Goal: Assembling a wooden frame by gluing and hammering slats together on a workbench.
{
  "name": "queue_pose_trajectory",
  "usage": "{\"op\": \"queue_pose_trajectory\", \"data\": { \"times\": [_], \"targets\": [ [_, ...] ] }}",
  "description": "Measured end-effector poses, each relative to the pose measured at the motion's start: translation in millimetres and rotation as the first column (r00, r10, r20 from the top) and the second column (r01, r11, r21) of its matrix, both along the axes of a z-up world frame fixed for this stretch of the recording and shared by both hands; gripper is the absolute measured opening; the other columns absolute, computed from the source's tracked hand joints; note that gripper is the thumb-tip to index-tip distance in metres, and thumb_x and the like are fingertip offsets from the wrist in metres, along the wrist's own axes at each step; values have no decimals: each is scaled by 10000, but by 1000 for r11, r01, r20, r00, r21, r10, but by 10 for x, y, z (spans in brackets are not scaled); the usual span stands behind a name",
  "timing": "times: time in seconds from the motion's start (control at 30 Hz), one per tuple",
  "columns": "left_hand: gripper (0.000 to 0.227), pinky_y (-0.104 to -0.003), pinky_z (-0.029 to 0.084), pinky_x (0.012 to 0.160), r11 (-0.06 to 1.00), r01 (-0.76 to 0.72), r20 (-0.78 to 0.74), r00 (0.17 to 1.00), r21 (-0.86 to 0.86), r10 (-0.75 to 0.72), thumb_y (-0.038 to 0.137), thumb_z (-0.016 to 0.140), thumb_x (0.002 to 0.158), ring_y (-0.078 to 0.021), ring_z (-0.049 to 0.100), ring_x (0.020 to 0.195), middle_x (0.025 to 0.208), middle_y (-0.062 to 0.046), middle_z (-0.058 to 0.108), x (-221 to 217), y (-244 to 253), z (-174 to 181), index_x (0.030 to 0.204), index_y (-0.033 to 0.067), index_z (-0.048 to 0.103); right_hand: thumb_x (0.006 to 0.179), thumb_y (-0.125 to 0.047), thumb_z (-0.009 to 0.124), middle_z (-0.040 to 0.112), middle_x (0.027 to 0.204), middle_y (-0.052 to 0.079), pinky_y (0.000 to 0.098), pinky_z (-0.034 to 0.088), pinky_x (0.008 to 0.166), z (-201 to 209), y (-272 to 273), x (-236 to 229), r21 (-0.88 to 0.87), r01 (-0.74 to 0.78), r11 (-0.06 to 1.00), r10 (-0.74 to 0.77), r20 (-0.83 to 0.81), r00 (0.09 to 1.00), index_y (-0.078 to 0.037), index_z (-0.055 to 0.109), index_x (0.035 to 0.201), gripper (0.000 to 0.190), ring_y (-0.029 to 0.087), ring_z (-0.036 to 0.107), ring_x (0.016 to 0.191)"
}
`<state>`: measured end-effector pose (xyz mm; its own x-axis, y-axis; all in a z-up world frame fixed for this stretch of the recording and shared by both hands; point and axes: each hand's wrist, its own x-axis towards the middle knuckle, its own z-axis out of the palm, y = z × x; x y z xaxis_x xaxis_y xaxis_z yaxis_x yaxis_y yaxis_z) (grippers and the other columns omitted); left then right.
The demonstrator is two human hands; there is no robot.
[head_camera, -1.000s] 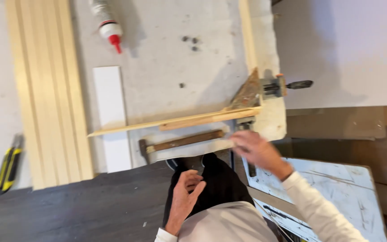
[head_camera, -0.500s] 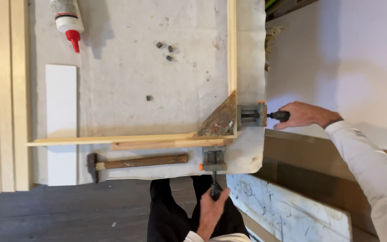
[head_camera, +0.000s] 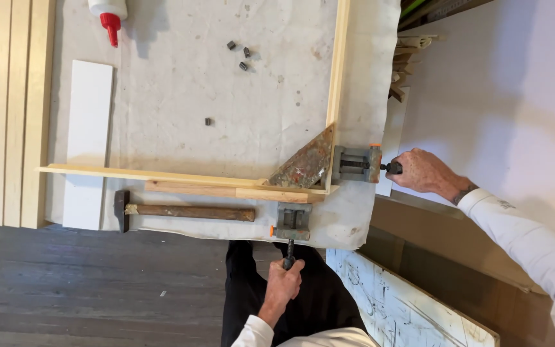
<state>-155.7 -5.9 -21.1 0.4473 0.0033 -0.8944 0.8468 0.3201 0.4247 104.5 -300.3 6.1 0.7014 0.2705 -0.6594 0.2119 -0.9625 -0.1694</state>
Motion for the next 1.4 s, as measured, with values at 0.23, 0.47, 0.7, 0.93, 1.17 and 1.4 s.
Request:
{"op": "queue_pose_trajectory", "data": {
  "times": [0.23,0.47,0.7,0.93,1.17,1.4],
  "targets": [
    [485,-275,89,280,946,-20,6,1000,-323,24,89,616,889,-90,168,295,403,5,228,30,78,-33,516,131,308,852,-342,622,624,512,37,430,566,536,-419,-318,-139,-107,-175,979,204,402,893,-128,699,873,229,241,611,461],
    [318,-204,116,309,575,-51,-9,997,-816,77,210,578,976,-47,168,330,462,45,235,-32,244,-145,734,129,389,881,-475,589,624,678,35,448,489,537,-36,-137,-226,-121,-161,979,196,386,902,-130,559,929,350,283,585,542],
    [513,-272,658,542,973,-5,96,995,231,-17,169,901,656,-169,677,739,899,-92,646,-374,174,229,1014,70,548,982,-662,138,531,722,216,369,406,729,633,-167,72,-46,807,588,-636,-644,426,74,730,1135,957,264,379,523],
    [207,-322,614,592,888,-436,111,899,143,424,-27,768,778,-267,733,610,761,-197,707,-607,-3,114,838,-8,570,995,-349,580,556,666,121,273,400,539,52,-634,-164,277,920,279,-581,-714,391,20,653,943,380,168,493,591],
    [337,-258,352,490,569,-663,-365,746,-487,557,331,495,978,-127,432,540,636,-42,480,-860,7,-351,966,1,562,739,14,802,695,1077,122,262,505,973,198,-398,-422,655,423,626,-551,-13,835,-25,684,1049,334,179,656,959],
    [529,-339,348,480,704,-559,-284,829,-438,481,488,391,978,-262,459,487,628,-150,495,-668,24,-161,1099,0,555,639,-211,879,636,1096,108,330,459,1015,254,-161,-478,557,243,794,-430,232,873,-61,481,1316,799,204,628,1014]
  ]
}}
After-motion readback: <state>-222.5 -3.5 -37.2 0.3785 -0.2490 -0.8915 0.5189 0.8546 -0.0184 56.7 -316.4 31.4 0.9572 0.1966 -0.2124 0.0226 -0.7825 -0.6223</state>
